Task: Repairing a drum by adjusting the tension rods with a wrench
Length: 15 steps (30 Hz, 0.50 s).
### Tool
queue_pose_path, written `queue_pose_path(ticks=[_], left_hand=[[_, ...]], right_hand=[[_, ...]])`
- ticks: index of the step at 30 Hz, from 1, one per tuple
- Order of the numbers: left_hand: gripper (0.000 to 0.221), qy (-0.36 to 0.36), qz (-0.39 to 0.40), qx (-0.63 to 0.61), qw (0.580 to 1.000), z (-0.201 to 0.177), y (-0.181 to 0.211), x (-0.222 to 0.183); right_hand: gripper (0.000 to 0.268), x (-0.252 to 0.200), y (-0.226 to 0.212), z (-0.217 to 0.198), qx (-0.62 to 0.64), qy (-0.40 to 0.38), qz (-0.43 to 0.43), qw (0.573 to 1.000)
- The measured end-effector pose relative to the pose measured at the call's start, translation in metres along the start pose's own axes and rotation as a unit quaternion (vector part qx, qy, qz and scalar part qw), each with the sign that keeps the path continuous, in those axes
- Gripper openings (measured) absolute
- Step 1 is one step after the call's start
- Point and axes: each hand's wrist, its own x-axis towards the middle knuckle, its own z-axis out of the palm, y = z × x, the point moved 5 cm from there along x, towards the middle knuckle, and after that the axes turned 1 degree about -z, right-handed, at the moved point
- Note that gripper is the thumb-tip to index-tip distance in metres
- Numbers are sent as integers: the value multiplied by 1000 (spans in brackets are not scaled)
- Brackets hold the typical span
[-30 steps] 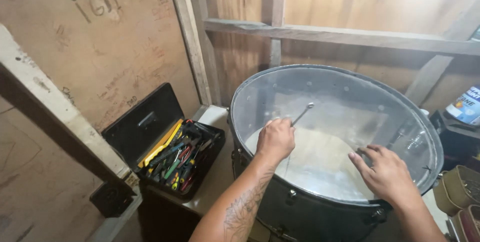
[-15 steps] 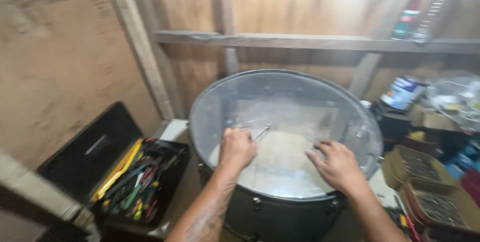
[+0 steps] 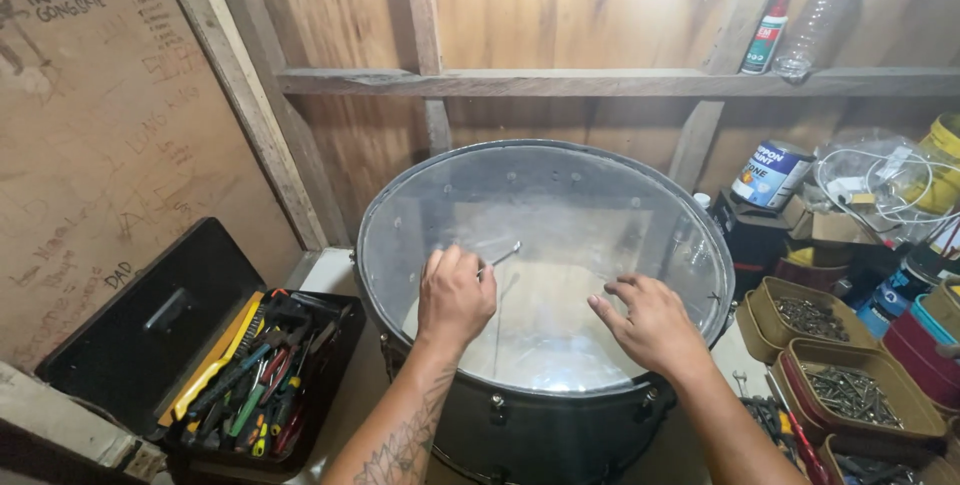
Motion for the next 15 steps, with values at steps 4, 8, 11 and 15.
queue_pose_path(ticks=[4, 8, 11, 15], left_hand=[[13, -20, -3, 21, 1000, 9, -4, -5], [17, -25, -8, 8, 1000, 10, -6, -7], [19, -63, -10, 16, 998, 13, -4, -9], [15, -21, -2, 3, 1000, -2, 4, 0]], right_hand=[[58, -2, 1, 3, -1, -10, 7, 1000], [57, 0, 3, 5, 4, -3, 9, 1000], [56, -9, -5, -6, 3, 8, 22, 1000], [68, -17, -15, -22, 8, 45, 35, 998]])
